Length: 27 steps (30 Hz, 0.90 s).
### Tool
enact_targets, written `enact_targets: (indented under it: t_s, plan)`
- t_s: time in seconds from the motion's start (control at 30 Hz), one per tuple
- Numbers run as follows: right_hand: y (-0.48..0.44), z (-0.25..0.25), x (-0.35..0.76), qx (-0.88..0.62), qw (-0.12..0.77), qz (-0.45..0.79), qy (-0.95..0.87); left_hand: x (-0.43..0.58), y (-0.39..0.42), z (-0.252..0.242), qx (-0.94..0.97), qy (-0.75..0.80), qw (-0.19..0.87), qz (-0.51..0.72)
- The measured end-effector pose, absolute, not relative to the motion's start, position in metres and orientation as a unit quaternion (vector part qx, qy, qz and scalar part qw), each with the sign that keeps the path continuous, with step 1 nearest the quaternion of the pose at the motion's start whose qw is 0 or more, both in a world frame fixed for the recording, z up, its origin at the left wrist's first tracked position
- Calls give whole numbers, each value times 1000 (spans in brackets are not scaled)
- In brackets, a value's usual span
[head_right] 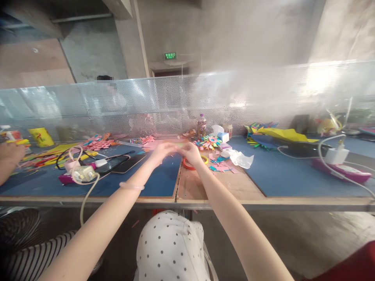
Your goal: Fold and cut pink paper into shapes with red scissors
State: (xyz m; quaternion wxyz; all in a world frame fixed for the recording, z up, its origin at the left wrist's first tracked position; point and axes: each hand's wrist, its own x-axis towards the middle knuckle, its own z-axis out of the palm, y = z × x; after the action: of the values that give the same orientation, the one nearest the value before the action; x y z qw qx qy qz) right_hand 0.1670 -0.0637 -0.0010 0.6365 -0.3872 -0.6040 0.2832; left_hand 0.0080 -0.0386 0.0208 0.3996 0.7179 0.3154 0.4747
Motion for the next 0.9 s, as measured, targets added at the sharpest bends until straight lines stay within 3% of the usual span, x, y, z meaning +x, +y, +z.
enact_targets:
  t_s: [0.9]
  plan:
    - [-66, 0, 166, -394, 637, 293, -594, 8, -38, 20, 709, 314, 416, 475]
